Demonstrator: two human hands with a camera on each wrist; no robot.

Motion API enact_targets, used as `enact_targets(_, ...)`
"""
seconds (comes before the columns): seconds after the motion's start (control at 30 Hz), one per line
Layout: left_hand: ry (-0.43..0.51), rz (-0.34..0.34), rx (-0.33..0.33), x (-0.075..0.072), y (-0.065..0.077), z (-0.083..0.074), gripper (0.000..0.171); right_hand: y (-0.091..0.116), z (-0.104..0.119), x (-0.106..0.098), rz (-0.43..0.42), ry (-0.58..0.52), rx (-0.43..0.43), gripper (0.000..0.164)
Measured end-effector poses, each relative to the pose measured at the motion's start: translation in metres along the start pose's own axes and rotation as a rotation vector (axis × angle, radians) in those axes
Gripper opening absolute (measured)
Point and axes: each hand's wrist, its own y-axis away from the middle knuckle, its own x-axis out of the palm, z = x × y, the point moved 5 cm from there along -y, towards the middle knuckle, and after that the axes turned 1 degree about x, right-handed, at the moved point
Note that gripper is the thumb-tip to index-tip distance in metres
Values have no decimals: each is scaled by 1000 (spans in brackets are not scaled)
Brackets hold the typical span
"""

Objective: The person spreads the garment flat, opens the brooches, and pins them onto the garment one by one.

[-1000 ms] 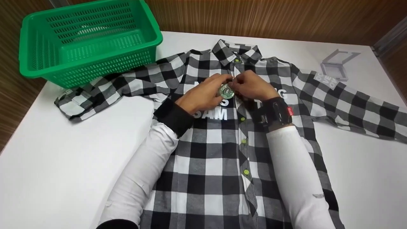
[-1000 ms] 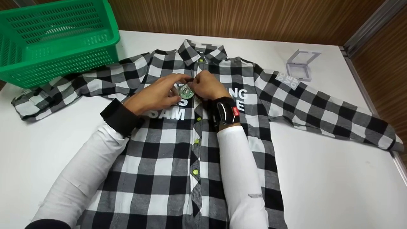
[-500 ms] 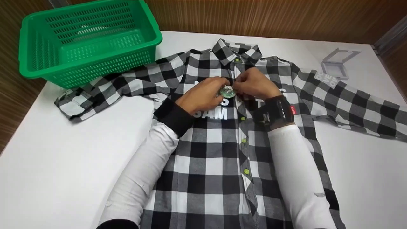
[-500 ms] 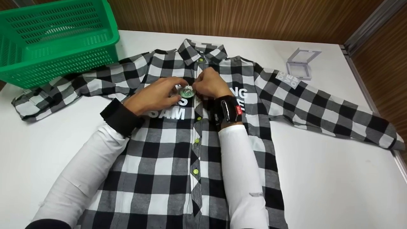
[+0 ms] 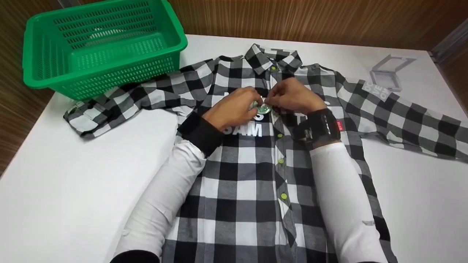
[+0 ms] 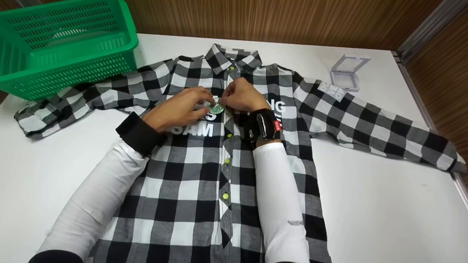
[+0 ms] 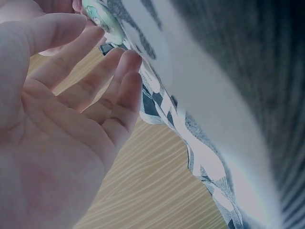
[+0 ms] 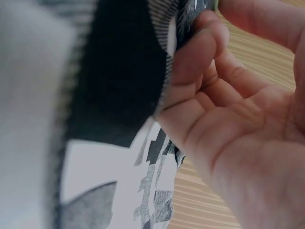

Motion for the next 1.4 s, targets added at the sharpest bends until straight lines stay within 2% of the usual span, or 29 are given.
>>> enact_targets(0.13, -10, -3, 6, 0, -1, 0, 33, 0, -1, 0, 10, -17, 8, 18)
enact_targets(0.4, 69, -36, -1, 0, 0, 2, 49, 0, -1, 0, 13, 36, 42, 25)
enact_targets(0.53, 42, -24, -1, 0, 1, 2, 50, 0, 1, 1, 18, 68, 48, 30)
enact_targets(0.67, 17, -14, -8, 0, 0, 1, 51, -1, 2, 2, 21, 53, 73, 30)
enact_targets(0.87, -57, -4, -45, 2, 1, 0, 46, -3, 3, 5, 2, -12, 92, 38)
enact_targets(0.97, -102, -20, -73, 4, 2, -3, 41, -4, 2, 5, 2, -101, 75, 38)
enact_targets(1.1, -128, -74, -74, 3, 1, -7, 24, -4, 0, 6, 26, -237, 42, 33)
enact_targets(1.2, -103, -102, -77, 3, -1, -7, 16, -3, -1, 6, 37, -276, 41, 30)
enact_targets(1.4, -53, -109, -99, 2, -2, -4, 14, -1, -2, 4, 35, -244, 65, 26)
